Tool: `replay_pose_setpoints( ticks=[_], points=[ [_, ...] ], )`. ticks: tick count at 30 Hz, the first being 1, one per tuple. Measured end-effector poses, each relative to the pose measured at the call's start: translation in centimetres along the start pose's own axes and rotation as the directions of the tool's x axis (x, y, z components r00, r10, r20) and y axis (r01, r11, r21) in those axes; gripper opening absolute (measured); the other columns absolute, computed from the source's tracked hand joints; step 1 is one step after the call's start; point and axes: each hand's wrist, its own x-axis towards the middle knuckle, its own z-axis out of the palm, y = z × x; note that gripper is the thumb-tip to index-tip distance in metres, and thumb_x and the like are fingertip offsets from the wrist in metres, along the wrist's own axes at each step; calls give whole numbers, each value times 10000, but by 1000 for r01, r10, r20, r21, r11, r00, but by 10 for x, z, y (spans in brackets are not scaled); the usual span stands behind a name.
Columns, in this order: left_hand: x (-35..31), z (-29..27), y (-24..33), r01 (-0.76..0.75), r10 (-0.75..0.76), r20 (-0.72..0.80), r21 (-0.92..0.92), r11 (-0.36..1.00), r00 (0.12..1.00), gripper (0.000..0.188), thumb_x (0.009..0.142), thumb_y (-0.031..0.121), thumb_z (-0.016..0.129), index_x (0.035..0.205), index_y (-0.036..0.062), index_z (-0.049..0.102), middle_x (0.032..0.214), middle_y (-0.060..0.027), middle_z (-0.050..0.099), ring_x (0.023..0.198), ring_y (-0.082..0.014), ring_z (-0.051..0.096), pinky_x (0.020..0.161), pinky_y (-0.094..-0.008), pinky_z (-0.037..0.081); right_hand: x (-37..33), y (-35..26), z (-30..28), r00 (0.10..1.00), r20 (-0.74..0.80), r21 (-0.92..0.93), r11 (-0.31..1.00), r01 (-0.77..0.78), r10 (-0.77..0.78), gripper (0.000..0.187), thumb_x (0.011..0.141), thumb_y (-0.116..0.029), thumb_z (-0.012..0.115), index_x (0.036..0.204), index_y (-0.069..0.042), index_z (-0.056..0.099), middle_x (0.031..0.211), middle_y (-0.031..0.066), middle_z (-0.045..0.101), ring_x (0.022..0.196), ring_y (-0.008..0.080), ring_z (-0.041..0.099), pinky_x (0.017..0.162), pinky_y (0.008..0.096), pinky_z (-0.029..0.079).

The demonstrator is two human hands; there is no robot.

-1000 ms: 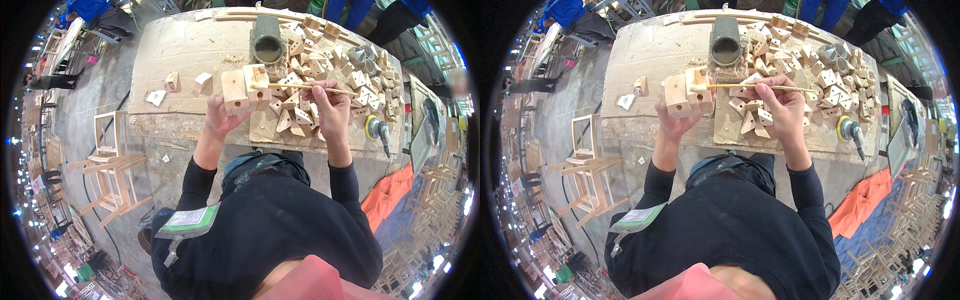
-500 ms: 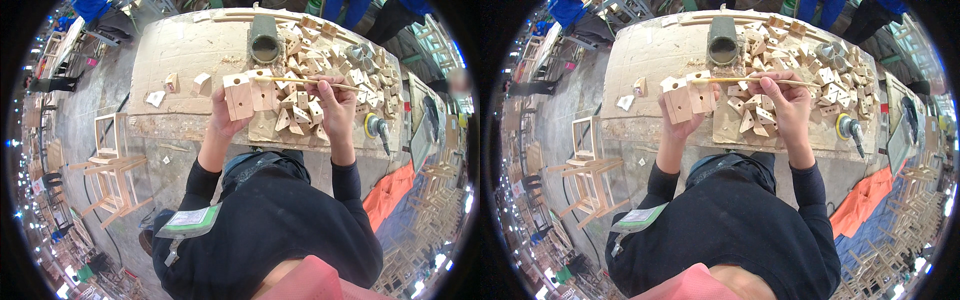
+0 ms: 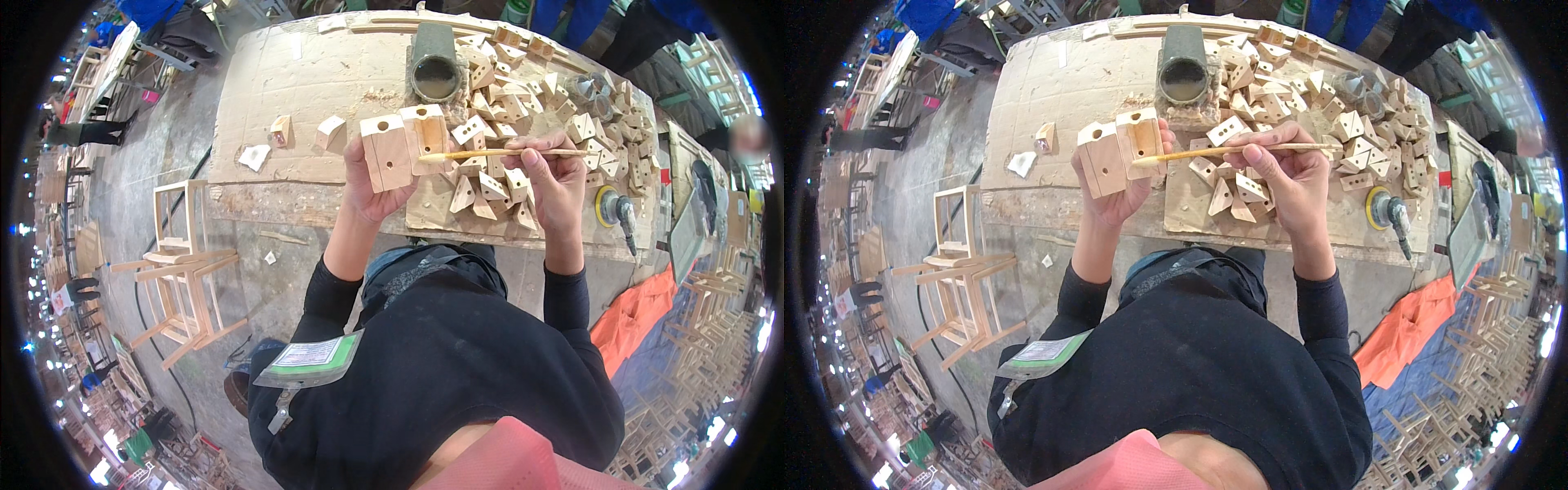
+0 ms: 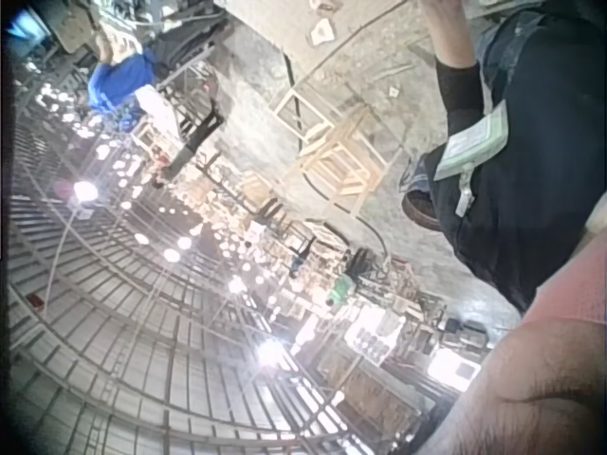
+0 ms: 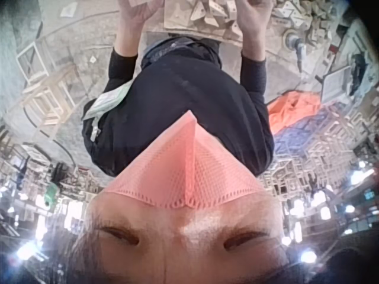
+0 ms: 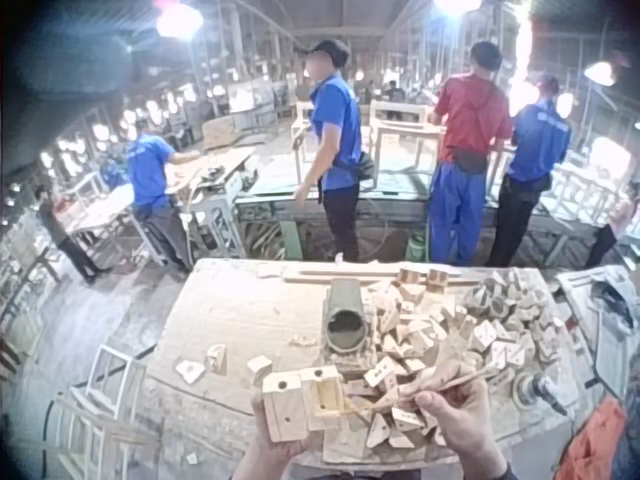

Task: The person repeatedly picks up small wooden blocks from a pile on a workbench, dips a small brush into a container of glue, and applies glue to the holes on the blocks. The person then places the glued blocks back onto the pile. This cycle is repeated continuously throughout the clip.

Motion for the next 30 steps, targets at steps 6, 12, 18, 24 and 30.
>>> replay_pose_setpoints(
  ticks=[6, 12, 18, 24, 30],
  points=[
    [1, 20, -1, -167, 179, -55, 186, 968, 982, 770, 794, 322, 725, 1359, -35, 341, 1309, -174, 479, 1195, -277, 519, 1008, -365, 465, -2, -2, -1, 994, -107, 151, 988, -14, 31, 116, 892, -25, 627, 875, -14, 513, 888, 190, 680, 784, 216, 692, 715, 322, 577],
    [7, 58, -13, -346, 580, 93, 873, 343, 809, 829, 669, 30, 822, 1327, -2, 319, 1244, -123, 494, 1154, -218, 539, 989, -354, 466, -12, -5, 31, 958, -173, -53, 974, 221, -227, 112, 894, 10, 609, 862, -13, 504, 872, 172, 679, 786, 219, 688, 711, 342, 585],
    [8, 63, -10, -431, 627, 281, 897, 98, 726, 865, 648, 5, 826, 1331, 14, 295, 1230, -129, 460, 1148, -212, 516, 982, -352, 467, -20, 3, 44, 946, -124, -124, 951, 284, -299, 145, 850, 108, 608, 909, 10, 517, 998, 229, 660, 903, 252, 678, 796, 332, 576],
    [8, 69, -9, -461, 665, 319, 887, 43, 676, 879, 644, -25, 817, 1340, 21, 282, 1229, -131, 461, 1146, -210, 515, 977, -350, 461, -27, 8, 49, 917, -4, -255, 887, 385, -399, 176, 838, 121, 616, 941, 6, 532, 1024, 236, 658, 962, 268, 667, 813, 321, 562],
    [4, 65, -5, -476, 661, 344, 879, 22, 667, 891, 639, -32, 814, 1348, 23, 278, 1235, -126, 465, 1149, -215, 515, 984, -346, 449, -36, 12, 51, 924, 64, -232, 895, 382, -378, 170, 837, 112, 619, 940, -1, 542, 1015, 237, 661, 941, 273, 677, 811, 351, 560]
  ],
)
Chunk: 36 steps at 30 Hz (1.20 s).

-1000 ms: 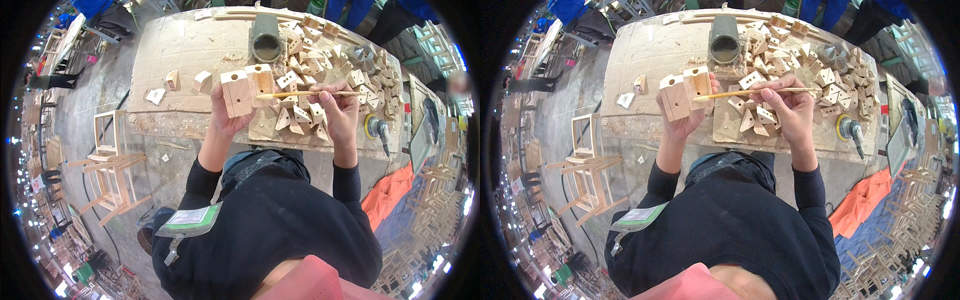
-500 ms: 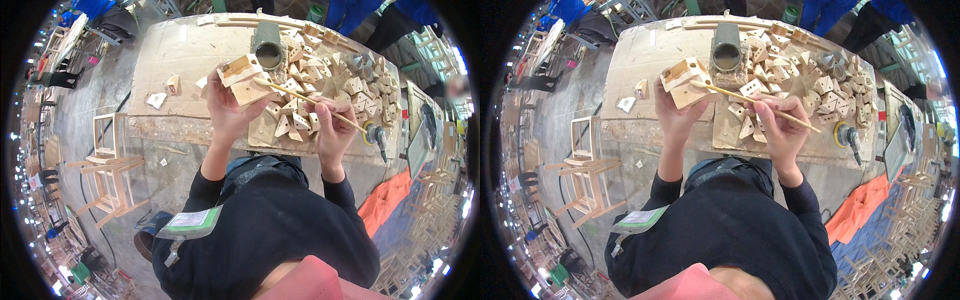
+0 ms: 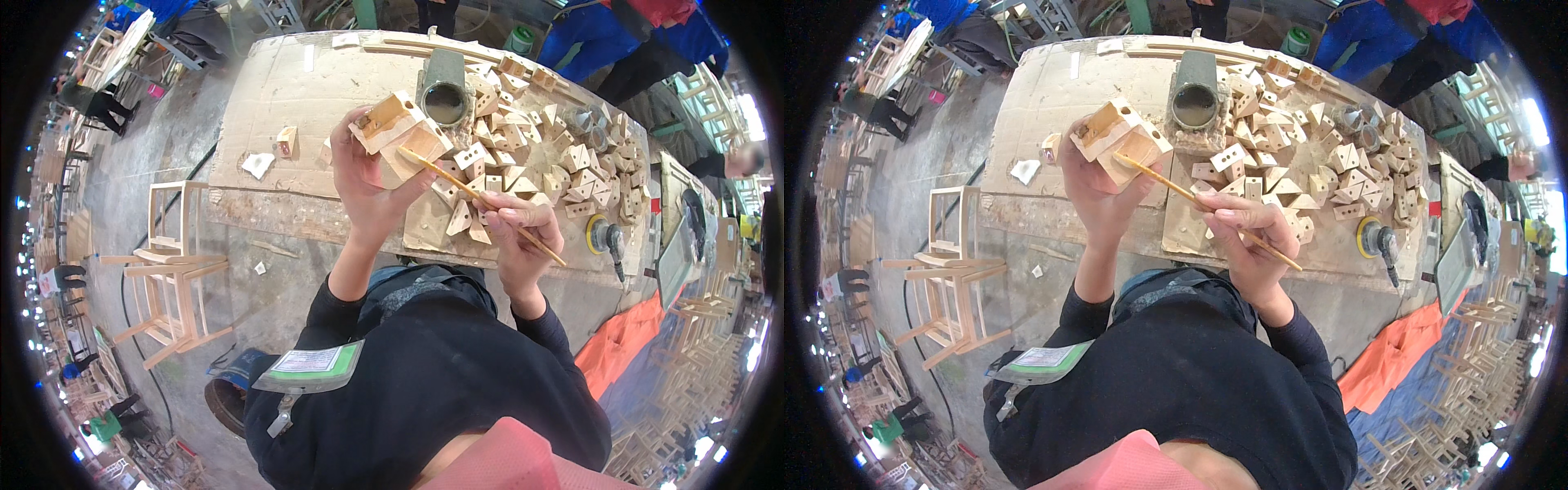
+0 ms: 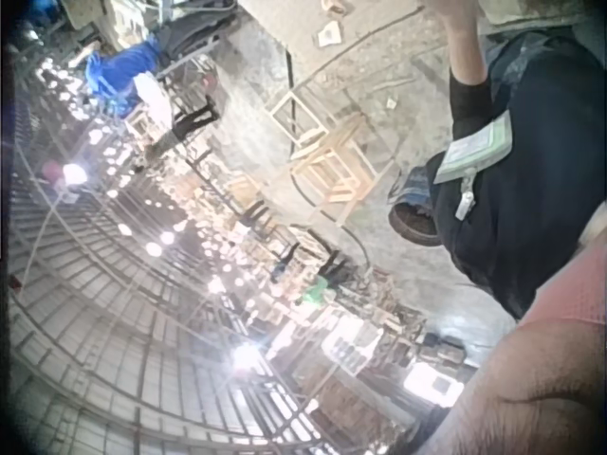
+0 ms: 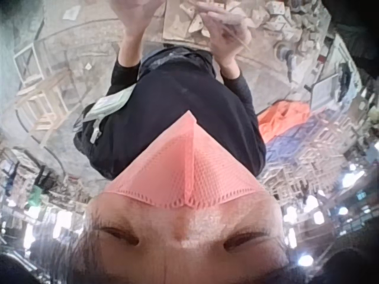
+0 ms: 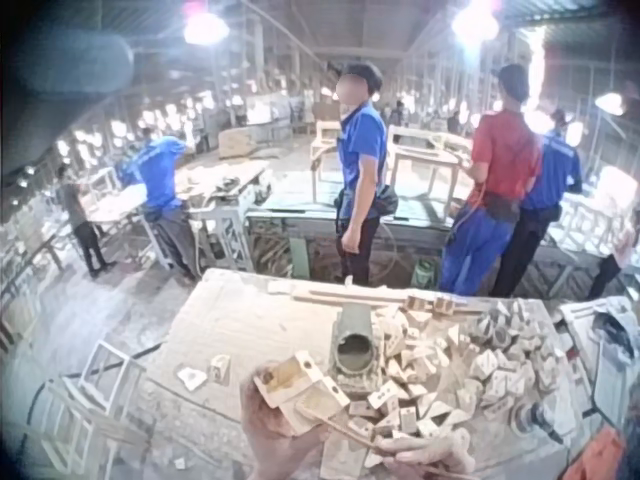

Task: The person repeatedly picks up small wooden blocks from a pile on a workbench, dips a small brush into a container of glue, and applies glue to the holes on the blocks. The person then places the glued blocks back onto the pile. This cycle is repeated continuously throughout the clip.

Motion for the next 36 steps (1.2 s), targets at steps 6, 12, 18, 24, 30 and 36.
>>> replay_pose_setpoints(
  ticks=[6, 12, 18, 24, 30, 36],
  points=[
    [-1, 5, 5, -54, 54, -8, 90, 995, 998, 894, 635, -35, 797, 1351, 31, 267, 1252, -121, 435, 1168, -216, 496, 1004, -351, 437, -1, -3, 6, 988, -67, 202, 971, -126, 142, 127, 854, 68, 627, 908, 6, 531, 968, 240, 666, 865, 275, 690, 781, 368, 570],
    [-3, 6, 6, -72, 76, -79, 61, 996, 994, 856, 650, -31, 755, 1348, 38, 264, 1247, -118, 398, 1186, -208, 461, 994, -348, 442, 9, 0, 4, 950, -267, 273, 958, -87, 163, 93, 897, -10, 611, 893, -2, 519, 900, 228, 670, 799, 276, 694, 713, 372, 586],
    [-3, 4, 5, -198, 209, -32, 216, 956, 977, 854, 638, 33, 778, 1340, 42, 293, 1257, -126, 386, 1194, -220, 434, 996, -358, 402, 14, 4, 5, 947, -269, 172, 976, -132, 176, 106, 914, -20, 588, 881, -27, 487, 955, 222, 670, 842, 283, 694, 695, 340, 595],
    [-5, -9, -5, -274, 352, -70, 492, 826, 934, 880, 588, 172, 830, 1313, 48, 348, 1227, -119, 407, 1172, -240, 399, 984, -375, 360, 17, -1, 14, 965, -226, 133, 986, -102, 130, 145, 890, 46, 588, 872, -25, 463, 1005, 244, 659, 881, 260, 687, 745, 330, 589],
    [-6, -11, -7, -281, 376, -96, 504, 817, 922, 870, 581, 189, 832, 1303, 53, 366, 1208, -103, 418, 1134, -237, 398, 951, -368, 367, 17, -1, 15, 979, -178, 114, 990, -80, 100, 172, 863, 96, 595, 867, -23, 470, 1029, 248, 654, 928, 257, 675, 783, 325, 574],
    [-5, -12, -6, -267, 354, -105, 471, 841, 929, 869, 581, 192, 831, 1302, 55, 366, 1203, -100, 416, 1123, -233, 402, 942, -363, 371, 14, -1, 11, 999, -51, 71, 997, 0, 4, 189, 842, 115, 608, 867, -23, 482, 1020, 246, 656, 928, 276, 677, 791, 345, 572]
  ],
)
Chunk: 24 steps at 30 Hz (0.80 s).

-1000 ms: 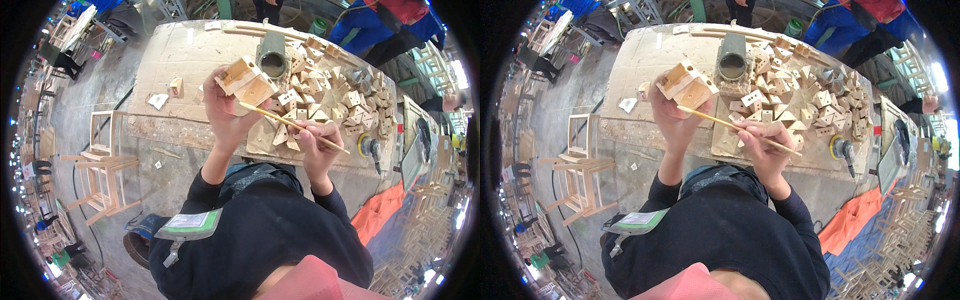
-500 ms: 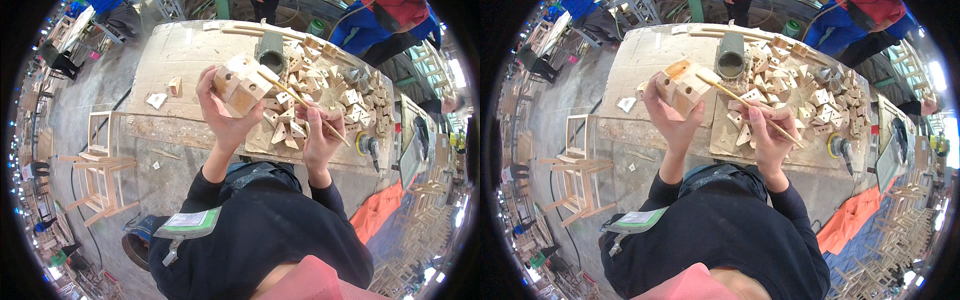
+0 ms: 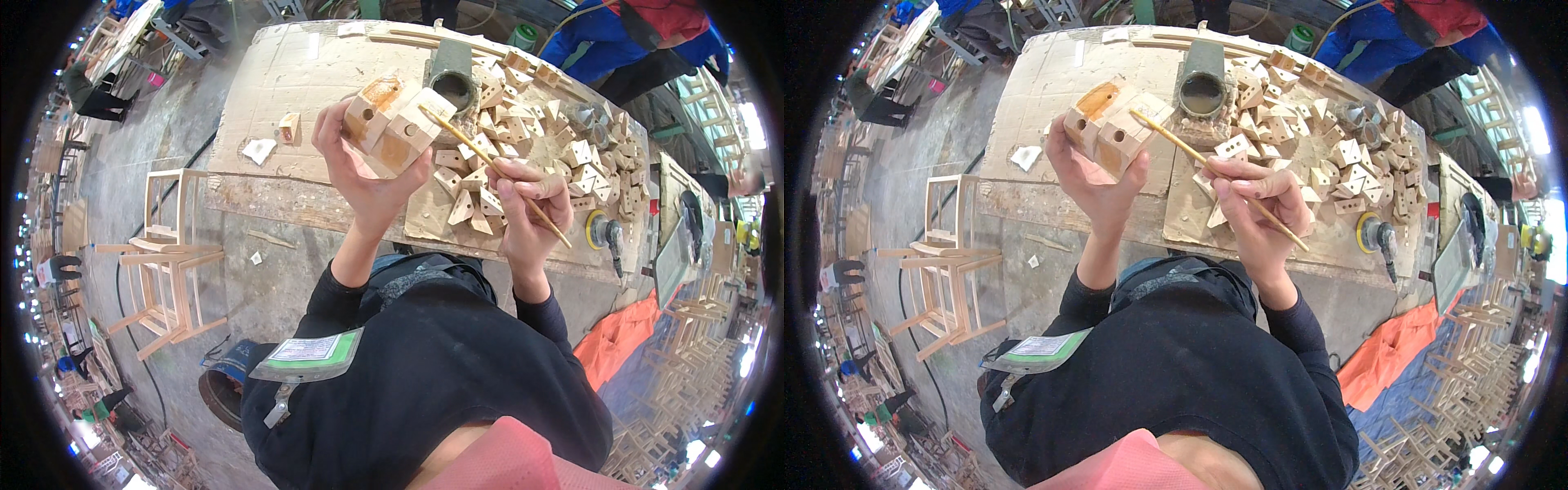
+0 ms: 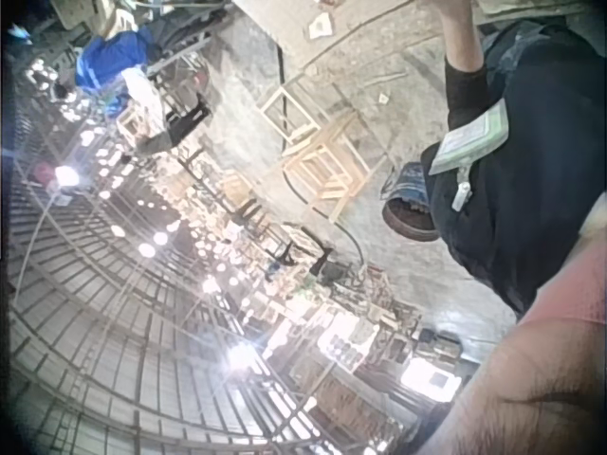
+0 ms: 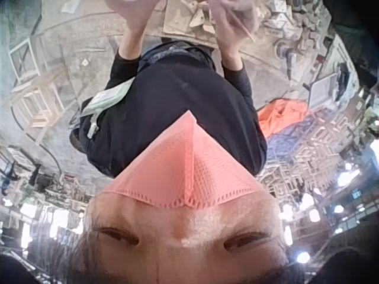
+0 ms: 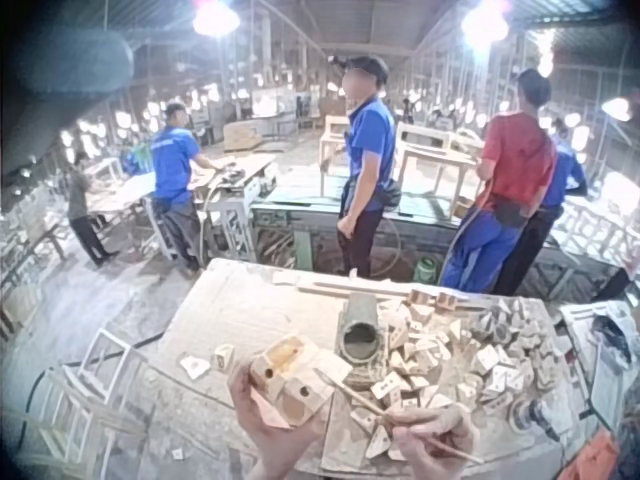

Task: The person repeatedly picks up small wooden blocks from a pile on a workbench, dips a small brush into a container of glue, and applies glue to the holes on the blocks. The person then places the glued blocks back onto the pile. This cycle is repeated continuously throughout the clip.

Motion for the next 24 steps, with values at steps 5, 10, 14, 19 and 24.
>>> replay_pose_setpoints(
  ticks=[5, 10, 14, 19, 24],
  points=[
    [-1, -2, -4, 2, -1, -19, 35, 999, 1000, 872, 578, 198, 833, 1296, 44, 363, 1199, -101, 396, 1121, -229, 408, 938, -357, 376, -1, -5, 1, 999, 37, 23, 1000, -20, 19, 183, 841, 113, 611, 876, -20, 490, 1015, 240, 657, 932, 282, 675, 794, 360, 572],
    [-1, -1, -7, 22, -23, -17, -24, 999, 1000, 870, 573, 220, 837, 1281, 33, 367, 1197, -101, 394, 1113, -228, 422, 937, -358, 379, 6, 2, -3, 999, -31, 23, 999, -31, 32, 183, 841, 116, 609, 871, -22, 493, 1020, 227, 658, 935, 278, 673, 796, 353, 569],
    [0, 0, -8, 22, -22, -8, -9, 1000, 1000, 870, 568, 226, 836, 1278, 35, 370, 1197, -99, 405, 1111, -222, 427, 938, -357, 378, 7, 6, -2, 1000, -14, -33, 999, 5, -5, 187, 837, 123, 608, 872, -24, 496, 1015, 226, 659, 927, 276, 675, 808, 350, 564],
    [-1, 0, -9, 58, -58, -14, -1, 998, 998, 872, 559, 221, 837, 1277, 38, 376, 1199, -97, 413, 1123, -220, 426, 943, -354, 375, 2, 1, 2, 995, 97, 2, 1000, 17, -17, 195, 830, 139, 602, 891, -20, 508, 1045, 235, 644, 993, 284, 656, 847, 376, 559],
    [3, -1, -11, 0, 0, -8, 4, 1000, 1000, 867, 558, 212, 833, 1280, 44, 381, 1204, -96, 416, 1131, -225, 425, 968, -363, 357, 8, 3, 0, 999, 43, 6, 1000, 20, -20, 188, 827, 144, 600, 887, -9, 508, 1063, 236, 638, 1011, 278, 647, 861, 378, 554]
  ],
)
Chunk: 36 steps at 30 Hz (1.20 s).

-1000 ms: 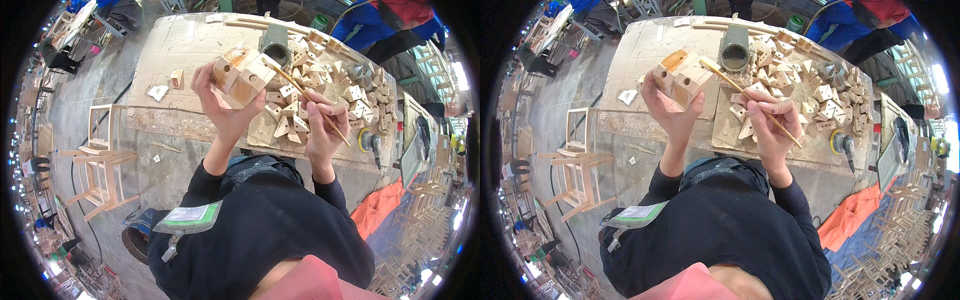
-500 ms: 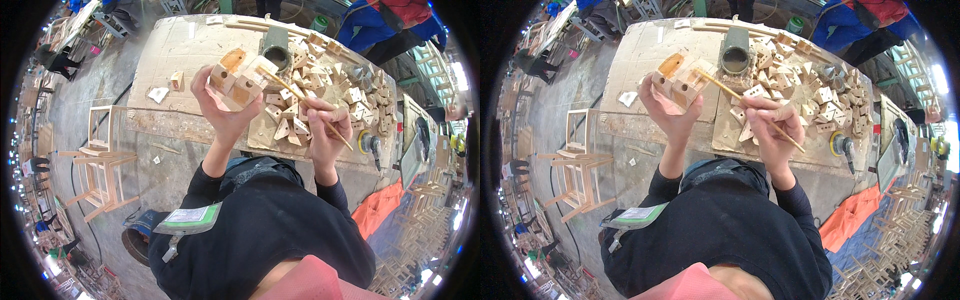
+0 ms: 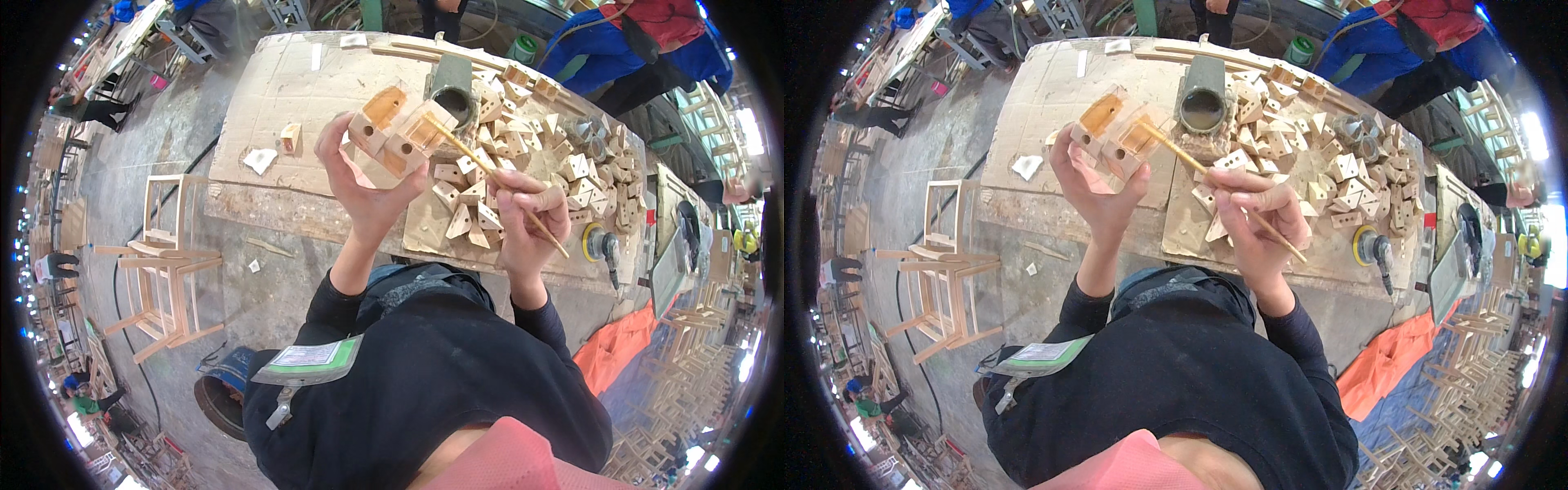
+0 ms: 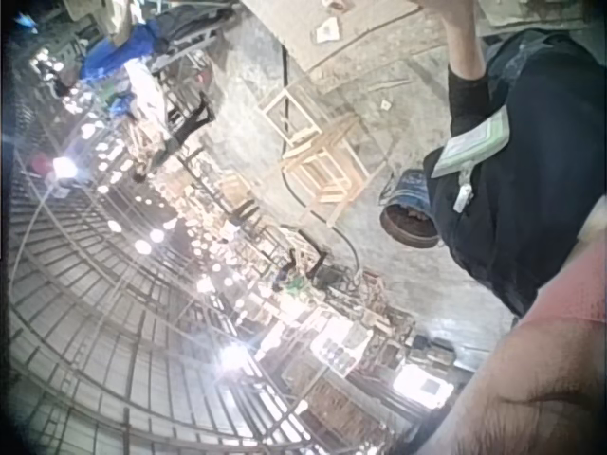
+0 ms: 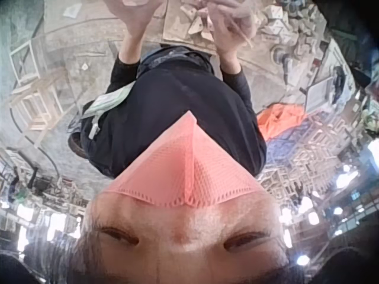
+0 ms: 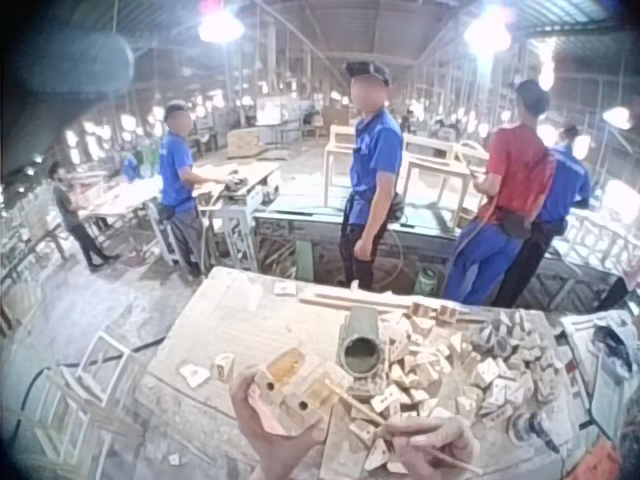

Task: The person repeatedly picks up small wooden blocks from a pile on a workbench, dips a small brush into a container of glue, and applies glue to the holes on the blocks. The person then places the glued blocks back onto the pile. This cycle is repeated continuously throughout the clip.

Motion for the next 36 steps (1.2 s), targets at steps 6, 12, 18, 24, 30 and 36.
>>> replay_pose_setpoints(
  ticks=[6, 12, 18, 24, 30, 36],
  points=[
    [4, 3, -5, 12, -12, -2, -4, 1000, 1000, 844, 562, 197, 827, 1273, 49, 396, 1206, -93, 429, 1137, -220, 426, 983, -366, 347, 8, 12, -5, 998, 49, -114, 993, 41, -36, 166, 830, 139, 602, 805, -13, 542, 1060, 196, 654, 981, 261, 661, 852, 328, 544],
    [28, 6, -50, 33, -34, 8, 100, 994, 999, 812, 588, 248, 842, 1253, 26, 432, 1168, -100, 465, 1120, -227, 438, 970, -371, 355, 21, 14, -22, 977, 203, -307, 943, 129, -67, 197, 783, 139, 638, 735, -45, 583, 997, 178, 693, 948, 234, 679, 801, 305, 546],
    [85, 67, -190, 266, -294, 96, 230, 936, 951, 748, 613, 359, 837, 1172, 0, 494, 1110, -112, 529, 1070, -234, 462, 913, -391, 395, 9, 13, -68, 993, -103, -373, 924, -85, 50, 178, 751, 152, 651, 775, -18, 604, 1041, 209, 672, 964, 261, 665, 818, 322, 536],
    [108, 183, -307, 280, -441, 141, 597, 752, 886, 725, 592, 472, 814, 1081, 6, 551, 1013, -129, 606, 1039, -308, 511, 924, -429, 399, -23, -18, -148, 828, -561, -501, 797, -339, 0, 122, 856, 71, 573, 824, -43, 546, 1134, 225, 631, 1066, 279, 619, 847, 321, 521],
    [82, 232, -344, 67, -475, 194, 876, 478, 858, 860, 602, 597, 742, 1114, -55, 511, 1117, -189, 571, 1125, -320, 480, 969, -459, 355, -73, -52, -190, 472, -880, -279, 859, -430, -50, 125, 907, 51, 534, 880, -71, 533, 1296, 194, 550, 1124, 252, 598, 807, 250, 513],
    [88, 211, -333, 6, -468, 255, 873, 487, 846, 988, 627, 667, 699, 1206, -93, 450, 1255, -237, 480, 1218, -373, 406, 1015, -507, 311, -53, -37, -194, 533, -846, -268, 855, -443, 11, 74, 927, 14, 535, 917, -57, 552, 1300, 186, 548, 1129, 226, 595, 783, 228, 510]
  ],
)
